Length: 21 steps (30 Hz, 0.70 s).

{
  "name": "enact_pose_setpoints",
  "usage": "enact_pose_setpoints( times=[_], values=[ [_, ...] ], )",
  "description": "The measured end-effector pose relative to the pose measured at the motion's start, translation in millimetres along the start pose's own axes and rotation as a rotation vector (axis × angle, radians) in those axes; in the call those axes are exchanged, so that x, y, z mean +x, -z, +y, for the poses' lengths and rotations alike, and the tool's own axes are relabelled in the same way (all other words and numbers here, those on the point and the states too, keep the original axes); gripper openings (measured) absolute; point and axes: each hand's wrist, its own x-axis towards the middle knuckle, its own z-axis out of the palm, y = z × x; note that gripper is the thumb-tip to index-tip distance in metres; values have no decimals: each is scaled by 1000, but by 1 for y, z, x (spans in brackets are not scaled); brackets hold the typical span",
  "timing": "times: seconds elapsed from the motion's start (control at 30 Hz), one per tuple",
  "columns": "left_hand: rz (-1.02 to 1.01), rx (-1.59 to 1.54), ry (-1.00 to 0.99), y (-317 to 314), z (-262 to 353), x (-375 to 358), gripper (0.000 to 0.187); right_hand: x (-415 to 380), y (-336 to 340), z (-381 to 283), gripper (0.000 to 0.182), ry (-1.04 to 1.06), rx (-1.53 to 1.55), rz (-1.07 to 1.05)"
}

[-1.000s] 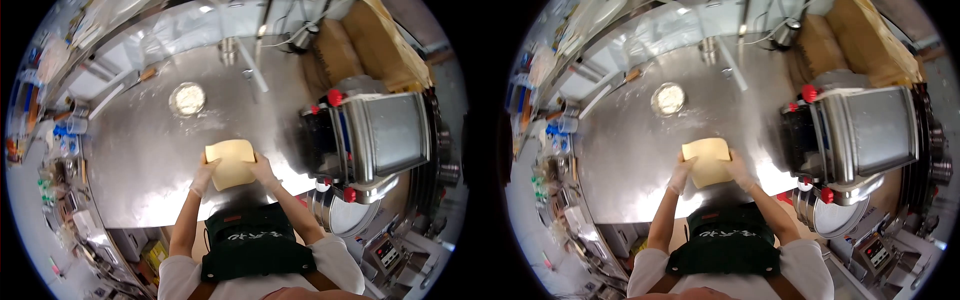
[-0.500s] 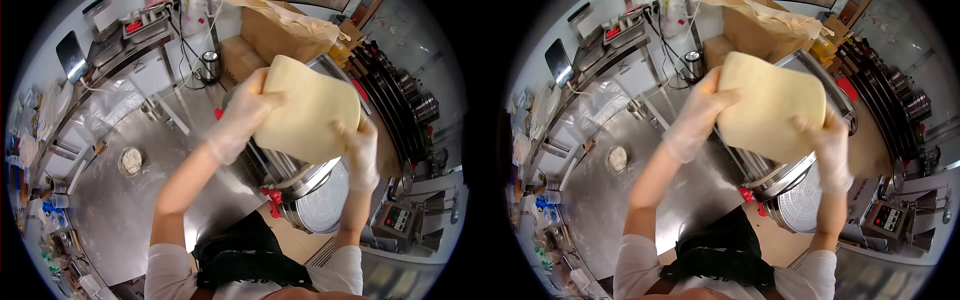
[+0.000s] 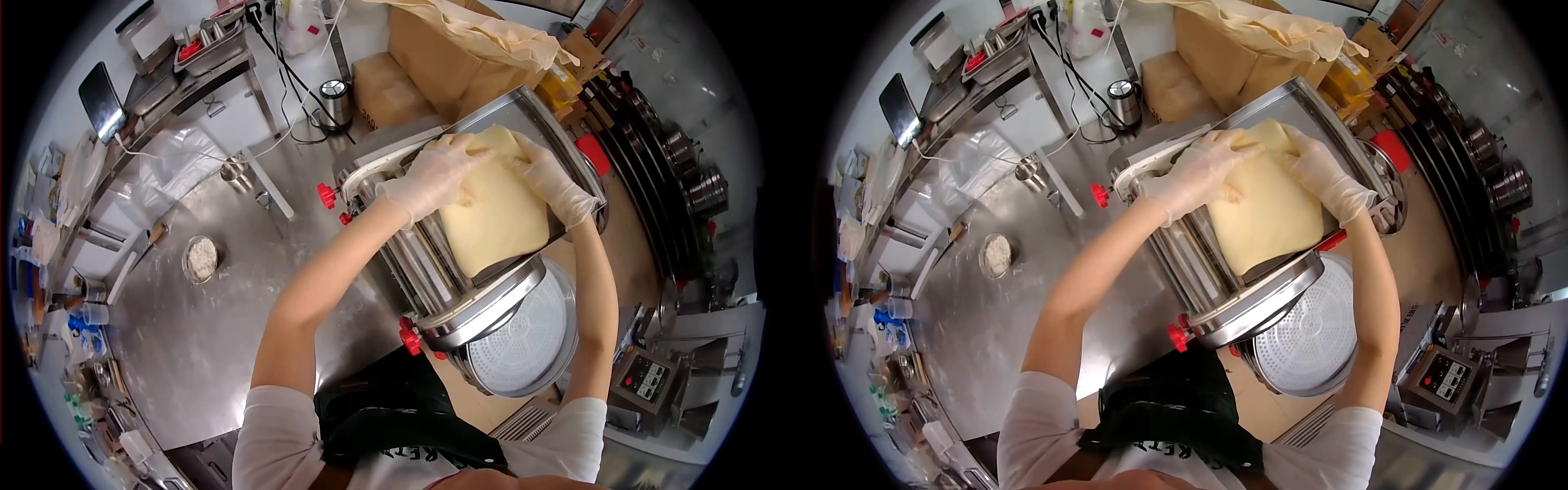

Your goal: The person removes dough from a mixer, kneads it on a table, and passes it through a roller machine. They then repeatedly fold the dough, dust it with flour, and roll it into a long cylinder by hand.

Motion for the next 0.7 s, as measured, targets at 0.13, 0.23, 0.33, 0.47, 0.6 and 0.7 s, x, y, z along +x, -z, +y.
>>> enact_pose_setpoints(
  times=[0.13,0.23,0.33,0.47,0.6,0.7],
  values=[
    [-138,-37,179,15,11,-16,87,9,-15,1,53,128,-165,-87],
    [-147,32,277,16,15,-39,87,12,-35,-7,53,141,-234,-124],
    [-64,21,256,13,11,-52,80,11,-45,-8,55,125,-298,-76],
    [283,-28,265,25,13,-82,63,3,-47,-14,58,138,-390,2],
    [913,-231,537,19,17,-140,27,-19,-43,-28,59,268,-468,280],
    [1314,-699,906,-33,-1,-179,21,-38,-48,-37,61,323,-422,401]
  ],
)
